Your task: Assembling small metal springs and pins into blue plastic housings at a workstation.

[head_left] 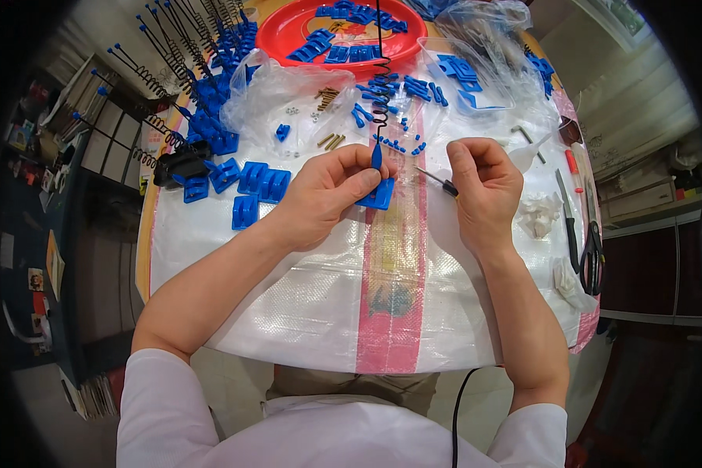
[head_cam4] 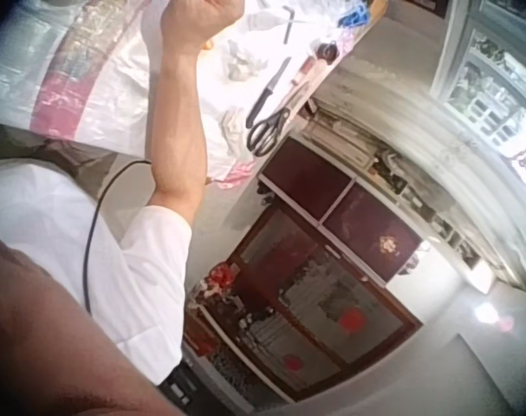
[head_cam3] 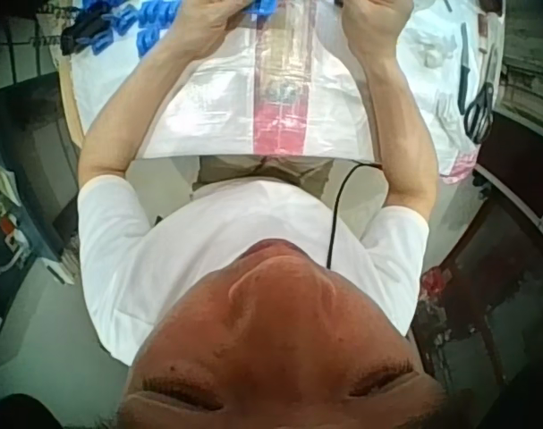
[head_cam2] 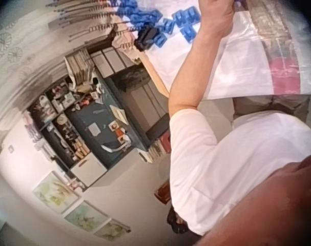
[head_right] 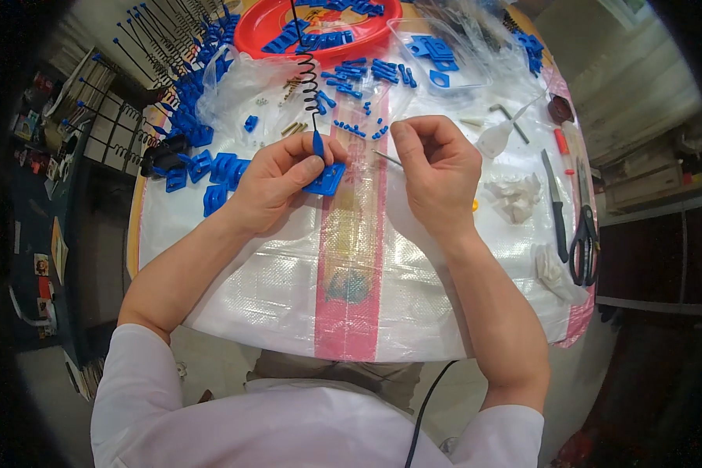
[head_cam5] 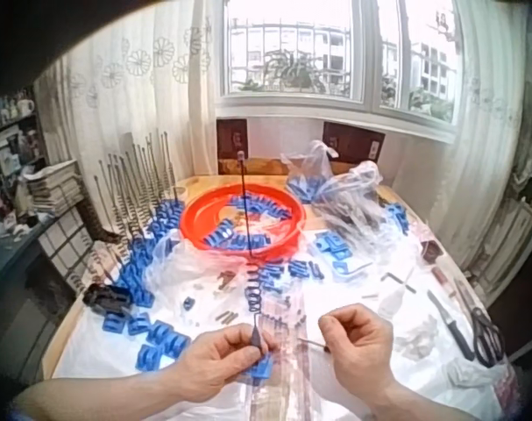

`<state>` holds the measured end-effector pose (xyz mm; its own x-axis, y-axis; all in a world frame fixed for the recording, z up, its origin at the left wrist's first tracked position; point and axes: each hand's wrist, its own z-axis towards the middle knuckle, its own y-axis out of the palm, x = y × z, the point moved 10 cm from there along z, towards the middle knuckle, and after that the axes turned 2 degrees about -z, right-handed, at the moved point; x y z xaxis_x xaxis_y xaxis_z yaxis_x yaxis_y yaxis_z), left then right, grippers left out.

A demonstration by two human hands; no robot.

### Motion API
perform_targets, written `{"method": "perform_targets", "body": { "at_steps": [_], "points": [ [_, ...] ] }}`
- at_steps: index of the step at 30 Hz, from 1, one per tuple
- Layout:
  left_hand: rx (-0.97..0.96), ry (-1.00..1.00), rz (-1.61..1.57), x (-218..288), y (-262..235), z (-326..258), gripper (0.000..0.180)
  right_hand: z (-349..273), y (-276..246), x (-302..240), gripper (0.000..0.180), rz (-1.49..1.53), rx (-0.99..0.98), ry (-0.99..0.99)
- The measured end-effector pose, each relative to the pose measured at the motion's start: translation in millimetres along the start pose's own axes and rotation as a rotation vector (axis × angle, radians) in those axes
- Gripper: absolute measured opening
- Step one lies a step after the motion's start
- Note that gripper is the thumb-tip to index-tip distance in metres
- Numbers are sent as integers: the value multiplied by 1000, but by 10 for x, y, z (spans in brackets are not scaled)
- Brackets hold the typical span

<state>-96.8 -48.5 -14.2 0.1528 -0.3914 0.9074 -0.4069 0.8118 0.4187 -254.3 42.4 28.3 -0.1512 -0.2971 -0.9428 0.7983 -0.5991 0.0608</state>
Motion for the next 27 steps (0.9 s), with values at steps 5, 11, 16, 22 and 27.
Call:
{"method": "perform_targets", "body": {
  "at_steps": [5, 11, 16, 22, 27],
  "points": [
    [-3, -51, 10, -53, -19, -14, 21, -95, 161, 4, 11, -59, -121, 31],
    [-169, -91, -57, -104, 153, -50, 26, -176, 449, 124, 26, 82, -288, 236],
    [-245, -140, -86, -169, 233, -46, 30, -229, 580, 200, 28, 352, -433, 383],
    [-234, -155, -99, -202, 231, -35, 30, -268, 610, 273, 21, 408, -478, 429],
    [-236, -153, -124, -197, 228, -29, 29, -244, 590, 265, 18, 367, -417, 397]
  ]
}}
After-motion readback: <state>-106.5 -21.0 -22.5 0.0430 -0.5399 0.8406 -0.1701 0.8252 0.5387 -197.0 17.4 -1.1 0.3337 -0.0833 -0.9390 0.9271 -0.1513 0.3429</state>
